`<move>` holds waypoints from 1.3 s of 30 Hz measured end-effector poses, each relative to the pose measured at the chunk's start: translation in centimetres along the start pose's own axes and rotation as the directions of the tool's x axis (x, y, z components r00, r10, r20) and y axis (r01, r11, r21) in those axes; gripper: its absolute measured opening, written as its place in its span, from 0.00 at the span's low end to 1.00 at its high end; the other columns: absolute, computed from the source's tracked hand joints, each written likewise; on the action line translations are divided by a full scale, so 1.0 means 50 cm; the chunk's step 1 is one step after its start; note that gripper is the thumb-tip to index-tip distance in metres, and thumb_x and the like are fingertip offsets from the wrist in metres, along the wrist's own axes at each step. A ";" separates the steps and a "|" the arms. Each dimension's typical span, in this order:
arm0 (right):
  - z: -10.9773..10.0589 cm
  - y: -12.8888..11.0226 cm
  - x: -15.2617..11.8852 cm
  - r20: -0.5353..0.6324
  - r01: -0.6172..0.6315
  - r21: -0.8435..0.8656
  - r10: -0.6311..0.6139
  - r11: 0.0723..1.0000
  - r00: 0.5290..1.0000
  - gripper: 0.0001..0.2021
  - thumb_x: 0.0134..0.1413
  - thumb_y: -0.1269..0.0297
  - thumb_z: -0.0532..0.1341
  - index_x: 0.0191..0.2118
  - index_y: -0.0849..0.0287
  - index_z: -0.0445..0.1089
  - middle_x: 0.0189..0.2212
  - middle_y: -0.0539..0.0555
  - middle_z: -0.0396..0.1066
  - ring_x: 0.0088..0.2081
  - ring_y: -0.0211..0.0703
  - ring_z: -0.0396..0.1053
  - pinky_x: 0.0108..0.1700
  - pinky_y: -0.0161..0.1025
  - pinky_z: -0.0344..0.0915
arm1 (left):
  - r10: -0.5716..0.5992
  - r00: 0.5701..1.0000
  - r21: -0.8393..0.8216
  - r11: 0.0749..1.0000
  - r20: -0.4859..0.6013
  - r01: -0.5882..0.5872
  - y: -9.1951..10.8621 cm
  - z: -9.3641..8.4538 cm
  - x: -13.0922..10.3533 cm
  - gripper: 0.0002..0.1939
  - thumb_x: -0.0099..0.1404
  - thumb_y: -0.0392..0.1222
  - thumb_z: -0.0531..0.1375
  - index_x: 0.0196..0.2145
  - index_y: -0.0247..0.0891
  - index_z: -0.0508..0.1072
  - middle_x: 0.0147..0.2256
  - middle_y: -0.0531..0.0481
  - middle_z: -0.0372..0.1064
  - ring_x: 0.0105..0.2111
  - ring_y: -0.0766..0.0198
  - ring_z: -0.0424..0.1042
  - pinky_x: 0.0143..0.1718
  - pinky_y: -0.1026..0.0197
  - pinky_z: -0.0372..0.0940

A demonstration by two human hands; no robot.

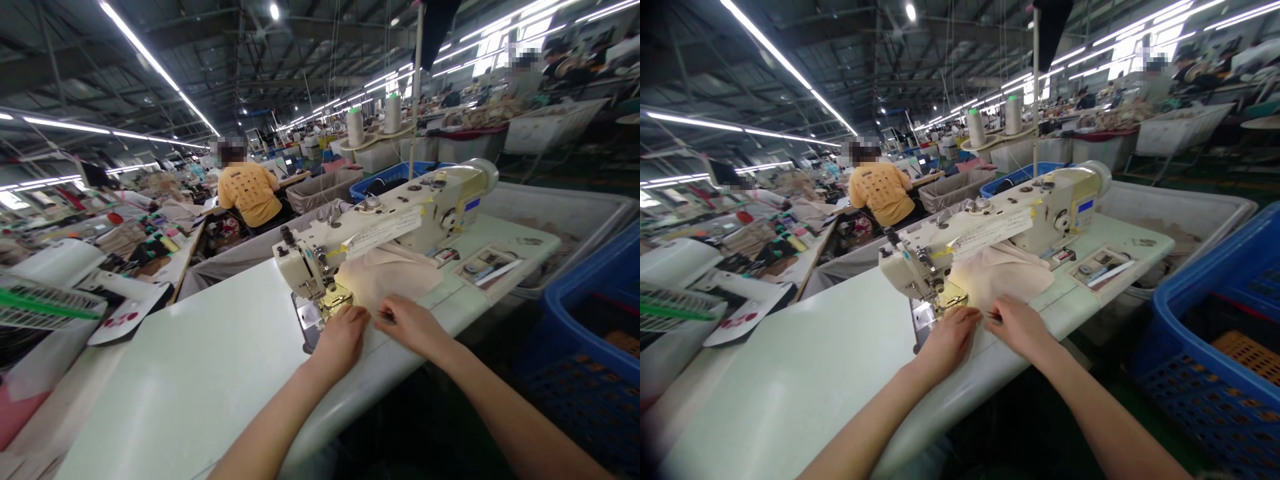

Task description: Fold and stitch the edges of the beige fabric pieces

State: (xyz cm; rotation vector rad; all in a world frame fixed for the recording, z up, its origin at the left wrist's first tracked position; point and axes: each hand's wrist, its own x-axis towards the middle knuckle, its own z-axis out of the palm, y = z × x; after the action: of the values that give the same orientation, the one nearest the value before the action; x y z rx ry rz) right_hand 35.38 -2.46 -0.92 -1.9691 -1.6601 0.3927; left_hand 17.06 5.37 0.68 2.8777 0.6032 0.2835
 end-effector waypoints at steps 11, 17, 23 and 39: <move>0.000 0.026 0.006 -0.259 0.130 0.069 -0.108 0.989 0.960 0.08 0.63 0.67 0.57 0.32 0.57 0.68 0.31 0.52 0.71 0.32 0.43 0.69 0.32 0.36 0.58 | -0.015 0.986 0.044 0.999 -0.164 0.022 -0.001 0.024 0.003 0.16 0.67 0.29 0.54 0.51 0.36 0.72 0.47 0.42 0.73 0.48 0.53 0.72 0.50 0.49 0.72; -0.028 -0.030 -0.039 -0.229 0.574 -0.146 -0.593 0.805 0.772 0.10 0.67 0.73 0.52 0.37 0.58 0.69 0.34 0.54 0.71 0.33 0.43 0.69 0.33 0.38 0.60 | 0.072 0.924 -0.124 0.984 -0.376 -0.127 -0.006 0.003 0.033 0.29 0.68 0.30 0.53 0.65 0.38 0.59 0.64 0.38 0.60 0.65 0.54 0.58 0.63 0.46 0.62; -0.031 -0.048 -0.069 -0.276 0.598 0.112 -0.553 0.794 0.786 0.10 0.69 0.61 0.57 0.35 0.58 0.70 0.33 0.54 0.72 0.35 0.42 0.71 0.37 0.37 0.64 | 0.241 0.967 -0.215 0.943 -0.081 -0.253 0.012 -0.017 -0.012 0.12 0.71 0.36 0.54 0.46 0.38 0.76 0.46 0.42 0.76 0.51 0.56 0.74 0.54 0.52 0.69; 0.032 -0.087 -0.071 0.254 0.357 0.397 -0.475 0.845 0.842 0.15 0.51 0.57 0.69 0.46 0.53 0.78 0.52 0.57 0.75 0.52 0.56 0.73 0.56 0.48 0.67 | -0.429 0.897 -0.434 0.831 -0.106 0.347 -0.048 -0.090 -0.344 0.17 0.74 0.48 0.51 0.45 0.44 0.80 0.47 0.46 0.78 0.47 0.58 0.76 0.53 0.55 0.70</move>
State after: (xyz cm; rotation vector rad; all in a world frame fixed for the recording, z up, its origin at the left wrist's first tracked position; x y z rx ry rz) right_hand 30.25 -5.11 -0.16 -1.2825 -2.0249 0.8228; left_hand -0.33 1.08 1.94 2.2761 1.0165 0.5632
